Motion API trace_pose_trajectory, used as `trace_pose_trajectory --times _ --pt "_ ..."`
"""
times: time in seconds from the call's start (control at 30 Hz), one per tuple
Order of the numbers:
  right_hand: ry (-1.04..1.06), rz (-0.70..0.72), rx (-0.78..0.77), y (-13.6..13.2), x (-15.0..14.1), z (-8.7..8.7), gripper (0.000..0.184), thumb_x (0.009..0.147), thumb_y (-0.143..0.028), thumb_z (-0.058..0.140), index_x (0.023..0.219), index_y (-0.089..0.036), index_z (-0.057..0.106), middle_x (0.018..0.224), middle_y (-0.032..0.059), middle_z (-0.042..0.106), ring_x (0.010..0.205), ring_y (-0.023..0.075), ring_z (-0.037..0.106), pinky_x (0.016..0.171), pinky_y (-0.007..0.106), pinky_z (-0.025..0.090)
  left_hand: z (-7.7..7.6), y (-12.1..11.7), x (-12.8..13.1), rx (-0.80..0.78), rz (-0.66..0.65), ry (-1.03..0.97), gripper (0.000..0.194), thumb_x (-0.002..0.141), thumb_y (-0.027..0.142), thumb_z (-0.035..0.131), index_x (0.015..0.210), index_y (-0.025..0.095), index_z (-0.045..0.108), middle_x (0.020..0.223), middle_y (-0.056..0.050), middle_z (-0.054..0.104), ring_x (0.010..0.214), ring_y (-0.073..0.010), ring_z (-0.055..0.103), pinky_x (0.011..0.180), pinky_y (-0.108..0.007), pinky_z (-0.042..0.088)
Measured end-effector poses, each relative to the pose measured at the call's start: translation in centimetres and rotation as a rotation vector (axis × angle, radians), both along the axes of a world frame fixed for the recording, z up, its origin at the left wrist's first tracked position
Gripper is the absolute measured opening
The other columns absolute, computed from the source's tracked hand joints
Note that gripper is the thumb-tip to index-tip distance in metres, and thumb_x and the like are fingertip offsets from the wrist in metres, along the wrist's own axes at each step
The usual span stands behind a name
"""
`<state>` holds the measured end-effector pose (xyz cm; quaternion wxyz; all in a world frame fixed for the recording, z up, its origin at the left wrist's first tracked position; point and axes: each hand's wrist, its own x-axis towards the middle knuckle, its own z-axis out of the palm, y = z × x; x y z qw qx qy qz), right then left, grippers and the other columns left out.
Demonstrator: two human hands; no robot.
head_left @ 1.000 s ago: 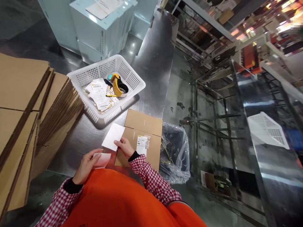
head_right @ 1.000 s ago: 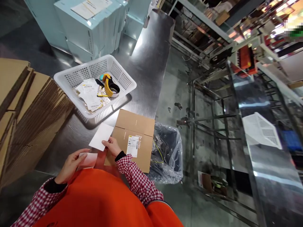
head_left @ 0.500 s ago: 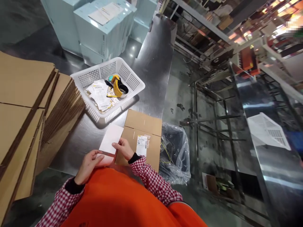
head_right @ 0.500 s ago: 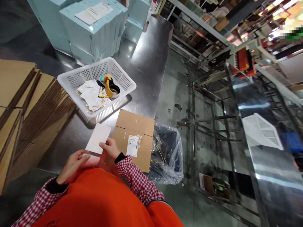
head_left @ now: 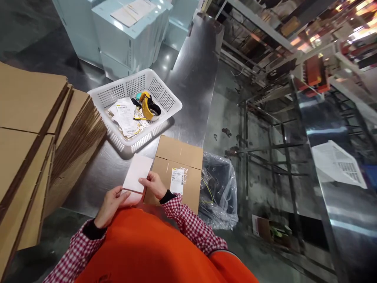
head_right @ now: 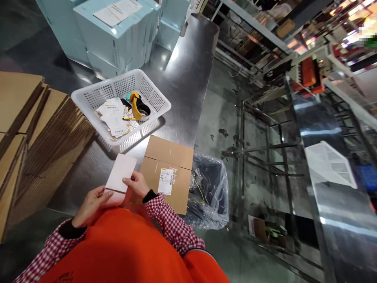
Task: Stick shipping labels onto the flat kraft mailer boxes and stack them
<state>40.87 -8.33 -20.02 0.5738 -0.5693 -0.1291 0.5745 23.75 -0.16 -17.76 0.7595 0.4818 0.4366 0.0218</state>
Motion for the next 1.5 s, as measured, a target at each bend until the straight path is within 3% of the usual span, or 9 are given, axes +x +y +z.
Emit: trace_pose_trajectory --times 0.8,1.2,1.33,1.4,1.5 --pt "-0.008 -0.004 0.006 0.1 -0.1 -0.1 0.035 0.064 -0.04 0.076 0.088 -0.016 0.067 0.082 0.0023 0.071 0.077 0.018 0.063 0.081 0.035 0.048 -0.5 0.2 0.2 0.102 -0.024 0.045 0.043 0.074 0.048 0.065 0.097 0.012 0.067 0.086 -0.008 0.07 0.082 -0.0252 0.064 0.071 -0.031 0.05" --pt "0.063 0.0 0.014 0.3 -0.2 0.6 0.036 0.069 -0.042 0.072 0.094 -0.016 0.066 0.089 0.0029 0.069 0.08 0.0155 0.062 0.081 0.031 0.048 -0.6 0.1 0.5 0.142 0.036 0.052 0.04 0.077 0.048 0.062 0.099 0.014 0.065 0.095 -0.007 0.07 0.087 -0.0224 0.062 0.075 -0.028 0.047" --pt "0.153 0.064 0.032 0.4 -0.7 0.5 0.048 0.057 -0.033 0.081 0.098 -0.017 0.063 0.095 0.0028 0.069 0.084 0.0164 0.063 0.083 0.032 0.049 -0.3 0.0 0.7 0.094 0.058 0.026 0.044 0.078 0.049 0.061 0.105 0.013 0.062 0.102 -0.008 0.07 0.092 -0.0234 0.063 0.079 -0.03 0.048" --pt "0.163 0.048 0.021 0.4 -1.2 0.1 0.056 0.05 -0.026 0.084 0.1 -0.018 0.06 0.093 0.0015 0.069 0.081 0.0162 0.063 0.08 0.032 0.05 -0.2 -0.1 0.7 0.093 0.061 0.024 0.044 0.078 0.049 0.061 0.104 0.013 0.062 0.1 -0.009 0.07 0.092 -0.0236 0.063 0.079 -0.03 0.048" --pt "0.108 -0.02 0.01 0.5 -2.1 -0.6 0.055 0.05 -0.025 0.084 0.097 -0.018 0.058 0.088 0.0002 0.068 0.077 0.0153 0.063 0.075 0.03 0.051 -0.2 0.1 0.7 0.115 0.054 0.025 0.045 0.079 0.05 0.06 0.103 0.012 0.063 0.099 -0.008 0.07 0.093 -0.0241 0.062 0.08 -0.031 0.048"
